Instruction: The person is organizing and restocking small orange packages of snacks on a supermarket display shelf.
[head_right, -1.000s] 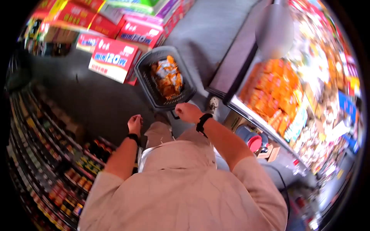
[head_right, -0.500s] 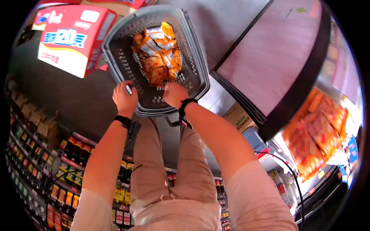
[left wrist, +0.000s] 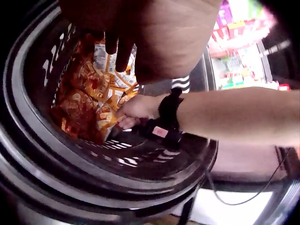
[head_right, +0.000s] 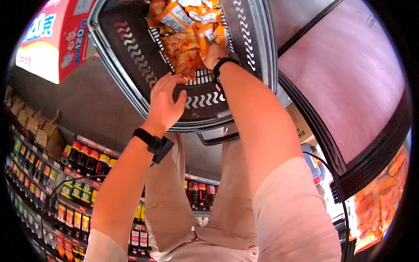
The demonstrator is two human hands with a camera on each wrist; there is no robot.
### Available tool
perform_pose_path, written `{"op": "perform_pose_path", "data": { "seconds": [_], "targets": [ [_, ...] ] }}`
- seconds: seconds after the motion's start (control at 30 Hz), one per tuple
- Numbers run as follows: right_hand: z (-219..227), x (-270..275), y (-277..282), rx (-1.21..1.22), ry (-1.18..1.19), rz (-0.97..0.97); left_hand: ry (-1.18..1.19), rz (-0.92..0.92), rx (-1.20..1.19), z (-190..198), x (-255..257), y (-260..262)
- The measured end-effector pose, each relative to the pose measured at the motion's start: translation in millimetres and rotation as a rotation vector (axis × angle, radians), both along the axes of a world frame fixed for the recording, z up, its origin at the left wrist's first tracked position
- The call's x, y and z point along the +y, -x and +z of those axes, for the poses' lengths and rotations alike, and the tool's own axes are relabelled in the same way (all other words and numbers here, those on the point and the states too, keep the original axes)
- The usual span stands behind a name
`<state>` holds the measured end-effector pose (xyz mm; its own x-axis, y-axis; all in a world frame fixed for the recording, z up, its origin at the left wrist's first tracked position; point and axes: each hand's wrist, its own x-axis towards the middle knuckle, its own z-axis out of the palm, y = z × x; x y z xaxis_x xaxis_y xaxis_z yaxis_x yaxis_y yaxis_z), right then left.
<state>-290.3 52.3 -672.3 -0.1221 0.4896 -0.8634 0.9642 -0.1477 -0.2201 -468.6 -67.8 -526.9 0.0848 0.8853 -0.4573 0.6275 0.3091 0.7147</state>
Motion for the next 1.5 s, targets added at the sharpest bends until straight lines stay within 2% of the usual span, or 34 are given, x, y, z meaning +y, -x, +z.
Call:
{"op": "perform_pose_path", "data": {
  "seconds": [0.03,0.07,0.1,0.13,0.17,0.2,0.27,0.3,0.33,0.37,0.4,0.43,0.47,0.5,0.53,0.6,0.67,0.7,0.73,0.8,0.93,0.97,1.0,1.03,1.07,1.1,1.13,1.2,1.27,1.3,1.33,1.4,1.47,1.5],
  "targets": [
    [6.2,-0.1,7.3,0.141,-0.052,-0.072,-0.015,-0.001,0.019,-0.6,0.9,4.8],
    [13.3,-10.6,6.2,0.260,-0.097,-0.141,0.188,0.229,-0.134,-6.9,-6.6,1.6],
    [12.2,-17.8,3.4,0.319,-0.268,0.009,0.379,0.457,-0.284,-14.2,-10.2,-0.4],
    [38.0,-16.1,-0.8,0.528,-0.085,-0.146,0.545,0.635,-0.343,-13.6,-5.3,1.5],
    [51.6,-10.0,-0.4,0.491,-0.042,-0.144,0.522,0.621,-0.306,-15.3,-11.2,3.6],
    [72.7,-6.1,-5.8,0.630,0.167,-0.276,0.485,0.617,-0.270,-15.4,-7.2,3.8],
    [126.4,5.0,-11.5,0.777,0.397,-0.389,0.219,0.419,-0.191,-0.9,1.3,13.9],
    [139.1,3.1,-19.4,0.825,0.498,-0.675,0.150,0.441,-0.440,6.8,12.0,14.3],
    [156.3,8.8,-22.3,0.860,0.592,-0.958,0.483,0.501,-0.914,25.2,30.0,15.7],
    [153.5,7.6,-24.9,0.854,0.567,-0.865,0.537,0.550,-0.976,27.0,32.0,13.2],
    [147.6,5.9,-23.9,0.859,0.566,-0.863,0.590,0.598,-1.036,27.4,34.5,13.4],
    [136.0,3.1,-23.3,0.946,0.662,-0.990,0.666,0.557,-0.937,22.6,36.0,14.6],
    [129.2,-0.8,-21.9,1.027,0.765,-1.116,0.646,0.575,-0.915,23.2,35.2,13.7],
    [117.6,-1.9,-11.6,1.013,0.619,-1.204,0.652,0.603,-0.886,22.5,35.1,16.0],
    [98.6,1.2,-10.6,0.998,0.611,-1.162,0.660,0.636,-0.855,27.5,38.3,19.3],
    [43.2,-5.0,6.2,0.581,0.300,-1.020,0.601,0.740,-0.900,35.7,30.2,32.4],
    [-55.0,-31.2,11.7,0.312,0.128,-0.327,0.511,0.738,-0.918,56.2,16.7,52.1],
    [-58.9,-34.3,27.2,0.147,0.212,-0.281,0.478,0.740,-0.904,67.0,5.2,60.9],
    [-117.2,-57.0,29.5,0.032,0.073,-0.033,0.446,0.743,-0.891,77.4,-6.0,68.3],
    [-123.5,-65.9,56.9,0.013,0.091,-0.071,0.480,0.748,-0.887,101.5,-16.5,82.4],
    [-88.9,-73.5,100.4,-0.092,0.138,-0.170,0.457,0.740,-0.854,108.0,-42.2,102.5],
    [-86.2,-59.6,99.6,-0.130,0.331,-0.090,0.449,0.732,-0.804,109.8,-44.8,104.8],
    [-99.0,-72.1,94.4,-0.129,0.322,-0.078,0.430,0.726,-0.756,113.9,-44.1,105.1],
    [-126.9,-98.3,86.1,-0.033,0.193,-0.027,0.377,0.726,-0.743,121.8,-39.9,101.0],
    [-136.2,-105.5,77.3,0.060,0.061,0.026,0.355,0.732,-0.750,130.1,-36.3,97.4],
    [-26.3,-47.8,78.1,0.034,0.527,-0.092,0.328,0.763,-0.711,138.1,-33.2,92.7],
    [-115.4,-105.9,49.7,0.375,-0.046,0.094,0.298,0.792,-0.675,147.4,-28.2,86.6],
    [45.0,-39.9,37.3,0.266,0.342,-0.132,0.212,0.837,-0.709,167.5,-14.7,70.5],
    [89.3,-31.9,10.7,0.423,0.753,-0.501,0.179,0.904,-0.726,188.3,-9.7,52.9],
    [132.3,-29.0,6.7,0.511,0.739,-0.634,0.178,0.954,-0.752,199.7,-9.8,44.8],
    [181.6,-20.1,-1.6,0.642,0.661,-0.653,0.178,0.990,-0.797,211.6,-9.8,33.3],
    [234.4,-31.9,-26.8,0.866,0.449,-0.664,0.178,0.961,-0.814,248.1,-14.5,15.7],
    [262.3,-44.2,-57.0,0.884,0.446,-0.529,0.255,0.899,-0.859,289.8,-19.3,-3.1],
    [310.8,-46.1,-65.7,0.940,0.331,-0.514,0.263,0.895,-0.923,312.9,-23.3,-14.4]
  ]
}}
